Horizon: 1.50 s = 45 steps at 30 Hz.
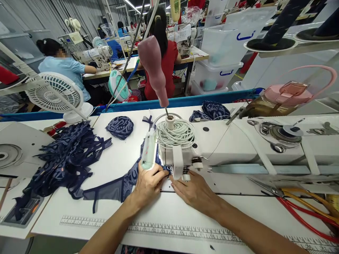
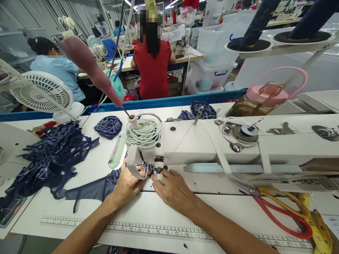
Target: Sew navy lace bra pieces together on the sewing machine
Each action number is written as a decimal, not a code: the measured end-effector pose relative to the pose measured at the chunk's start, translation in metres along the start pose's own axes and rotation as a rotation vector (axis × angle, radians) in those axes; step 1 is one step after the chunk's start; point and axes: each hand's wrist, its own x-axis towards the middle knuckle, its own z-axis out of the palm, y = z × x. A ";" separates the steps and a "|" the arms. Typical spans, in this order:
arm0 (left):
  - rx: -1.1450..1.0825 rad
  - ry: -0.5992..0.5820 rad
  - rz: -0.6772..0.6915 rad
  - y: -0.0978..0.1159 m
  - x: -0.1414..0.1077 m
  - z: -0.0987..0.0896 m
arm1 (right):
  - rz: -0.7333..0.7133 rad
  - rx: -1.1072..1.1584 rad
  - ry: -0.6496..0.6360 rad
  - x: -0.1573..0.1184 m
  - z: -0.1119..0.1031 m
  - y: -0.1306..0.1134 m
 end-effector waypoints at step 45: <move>-0.188 -0.093 -0.231 -0.012 0.006 0.007 | 0.019 0.078 -0.001 -0.002 0.001 0.000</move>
